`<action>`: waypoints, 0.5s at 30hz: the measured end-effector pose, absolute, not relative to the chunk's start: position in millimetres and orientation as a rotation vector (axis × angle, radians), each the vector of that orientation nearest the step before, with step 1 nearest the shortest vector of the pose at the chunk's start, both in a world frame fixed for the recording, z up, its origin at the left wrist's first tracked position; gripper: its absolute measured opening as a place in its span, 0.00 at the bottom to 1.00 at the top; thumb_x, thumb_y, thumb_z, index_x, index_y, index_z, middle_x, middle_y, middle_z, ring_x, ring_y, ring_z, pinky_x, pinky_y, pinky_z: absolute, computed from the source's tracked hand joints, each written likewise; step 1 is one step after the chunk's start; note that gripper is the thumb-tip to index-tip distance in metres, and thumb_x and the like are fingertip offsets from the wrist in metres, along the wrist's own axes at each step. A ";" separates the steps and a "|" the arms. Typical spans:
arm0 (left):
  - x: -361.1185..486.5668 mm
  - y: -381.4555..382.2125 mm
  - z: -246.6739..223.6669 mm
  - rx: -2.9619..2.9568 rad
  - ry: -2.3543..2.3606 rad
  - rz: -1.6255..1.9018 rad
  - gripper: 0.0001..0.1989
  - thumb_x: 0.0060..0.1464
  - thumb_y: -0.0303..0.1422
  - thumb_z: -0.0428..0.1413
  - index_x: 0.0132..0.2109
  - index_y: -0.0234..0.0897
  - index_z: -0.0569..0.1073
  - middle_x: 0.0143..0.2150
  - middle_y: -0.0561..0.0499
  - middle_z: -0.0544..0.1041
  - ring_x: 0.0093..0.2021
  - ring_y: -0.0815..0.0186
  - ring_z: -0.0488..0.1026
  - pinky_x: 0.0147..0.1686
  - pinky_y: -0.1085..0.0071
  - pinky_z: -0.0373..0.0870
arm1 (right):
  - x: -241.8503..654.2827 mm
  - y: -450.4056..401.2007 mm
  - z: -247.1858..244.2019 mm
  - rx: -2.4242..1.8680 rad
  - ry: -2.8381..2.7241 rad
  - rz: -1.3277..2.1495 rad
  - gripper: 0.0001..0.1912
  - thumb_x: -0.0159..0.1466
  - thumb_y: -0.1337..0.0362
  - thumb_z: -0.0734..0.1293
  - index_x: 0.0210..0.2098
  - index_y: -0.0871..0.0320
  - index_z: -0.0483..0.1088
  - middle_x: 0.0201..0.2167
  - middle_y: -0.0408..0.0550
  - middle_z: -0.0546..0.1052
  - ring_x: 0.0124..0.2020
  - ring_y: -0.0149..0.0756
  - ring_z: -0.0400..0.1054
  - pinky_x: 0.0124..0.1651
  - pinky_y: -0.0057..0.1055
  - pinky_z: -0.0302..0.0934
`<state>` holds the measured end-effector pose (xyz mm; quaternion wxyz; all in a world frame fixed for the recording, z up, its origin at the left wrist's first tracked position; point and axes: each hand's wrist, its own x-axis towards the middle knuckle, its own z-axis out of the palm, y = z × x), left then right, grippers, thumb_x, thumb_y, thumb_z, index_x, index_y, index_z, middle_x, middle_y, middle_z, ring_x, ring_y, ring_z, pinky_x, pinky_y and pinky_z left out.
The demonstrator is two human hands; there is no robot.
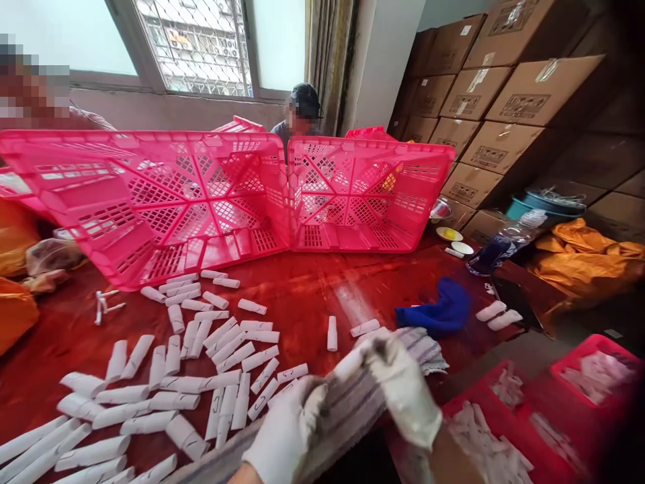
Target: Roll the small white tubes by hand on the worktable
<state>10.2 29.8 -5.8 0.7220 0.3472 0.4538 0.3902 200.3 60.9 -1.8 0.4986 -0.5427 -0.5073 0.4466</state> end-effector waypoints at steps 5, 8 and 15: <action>21.9 89.3 1.5 1.974 1.606 0.618 0.20 0.54 0.22 0.47 0.52 0.37 0.72 0.50 0.41 0.72 0.49 0.57 0.68 0.51 0.61 0.62 | 266.8 121.5 5.3 -1.916 -1.417 0.489 0.14 0.61 0.58 0.63 0.44 0.56 0.68 0.34 0.50 0.76 0.35 0.40 0.70 0.39 0.33 0.62; 42.9 111.4 11.3 2.239 1.532 0.355 0.20 0.49 0.24 0.54 0.50 0.42 0.74 0.50 0.43 0.72 0.47 0.55 0.70 0.48 0.61 0.65 | 271.1 137.8 2.1 -1.997 -1.703 0.411 0.10 0.61 0.62 0.61 0.39 0.56 0.73 0.32 0.50 0.77 0.33 0.39 0.70 0.36 0.31 0.60; 105.6 133.3 11.9 2.230 1.390 0.337 0.14 0.56 0.34 0.52 0.46 0.34 0.75 0.43 0.37 0.75 0.45 0.50 0.72 0.44 0.58 0.67 | 259.6 144.9 -13.5 -1.776 -1.903 0.417 0.10 0.60 0.67 0.61 0.35 0.57 0.74 0.35 0.49 0.77 0.36 0.37 0.71 0.42 0.31 0.62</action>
